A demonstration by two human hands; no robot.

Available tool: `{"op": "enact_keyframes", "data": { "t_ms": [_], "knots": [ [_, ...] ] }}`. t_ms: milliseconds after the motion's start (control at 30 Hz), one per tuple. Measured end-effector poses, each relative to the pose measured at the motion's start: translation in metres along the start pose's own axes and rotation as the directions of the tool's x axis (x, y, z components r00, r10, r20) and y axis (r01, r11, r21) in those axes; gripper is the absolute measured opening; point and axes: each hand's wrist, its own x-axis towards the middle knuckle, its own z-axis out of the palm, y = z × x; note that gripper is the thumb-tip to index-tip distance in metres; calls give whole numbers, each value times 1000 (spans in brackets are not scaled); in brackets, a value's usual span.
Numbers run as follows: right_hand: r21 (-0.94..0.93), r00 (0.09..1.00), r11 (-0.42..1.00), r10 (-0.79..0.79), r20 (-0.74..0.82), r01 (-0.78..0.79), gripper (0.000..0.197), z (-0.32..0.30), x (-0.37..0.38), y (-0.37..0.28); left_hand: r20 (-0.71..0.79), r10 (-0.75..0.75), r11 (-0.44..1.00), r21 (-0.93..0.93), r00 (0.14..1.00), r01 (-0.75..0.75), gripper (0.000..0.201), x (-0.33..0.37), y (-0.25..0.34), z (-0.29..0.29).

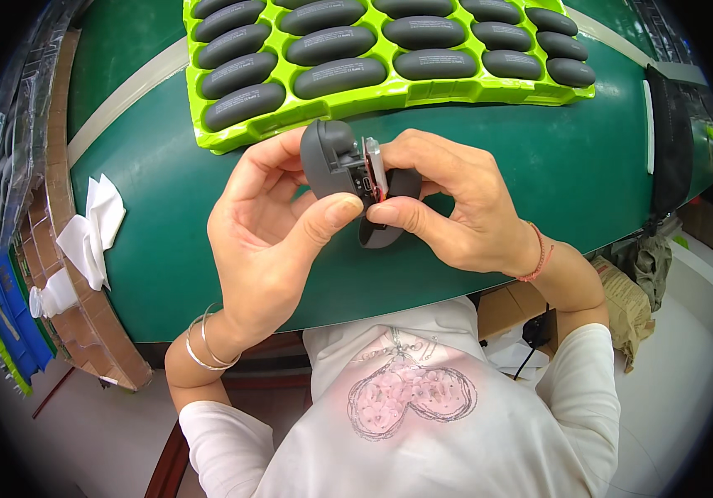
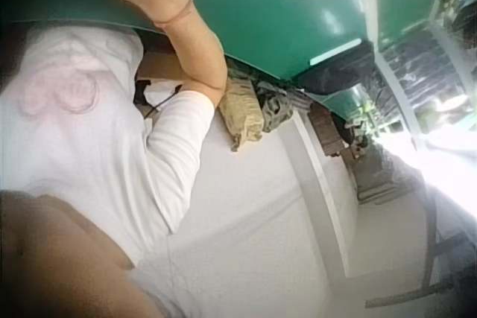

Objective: The person picks up small gray electronic cases from a green tray, opens them to reveal internal circuitry, and then closes them. The person repeats this process with multiple units, handling them one at a time on a green workbench.

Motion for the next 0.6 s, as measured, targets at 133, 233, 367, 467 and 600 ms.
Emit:
{"op": "enact_keyframes", "data": {
  "t_ms": [133,233,367,467,600],
  "knots": [
    [52,999,998,44,13,-44,23,1,-3,1,11,33,999,7,999,-33,47,-1,0,1],
    [94,995,991,92,49,-97,21,0,-3,0,33,37,998,48,999,-38,45,0,1,0],
    [188,982,967,156,107,-174,18,-4,-2,-1,47,-97,993,-64,994,100,45,4,4,-5],
    [186,989,975,103,110,-122,16,-6,1,1,49,-200,969,-139,979,205,48,6,6,-8],
    [235,986,961,123,113,-146,15,-8,1,1,78,-190,968,-148,979,200,57,8,7,-3]
  ]
}}
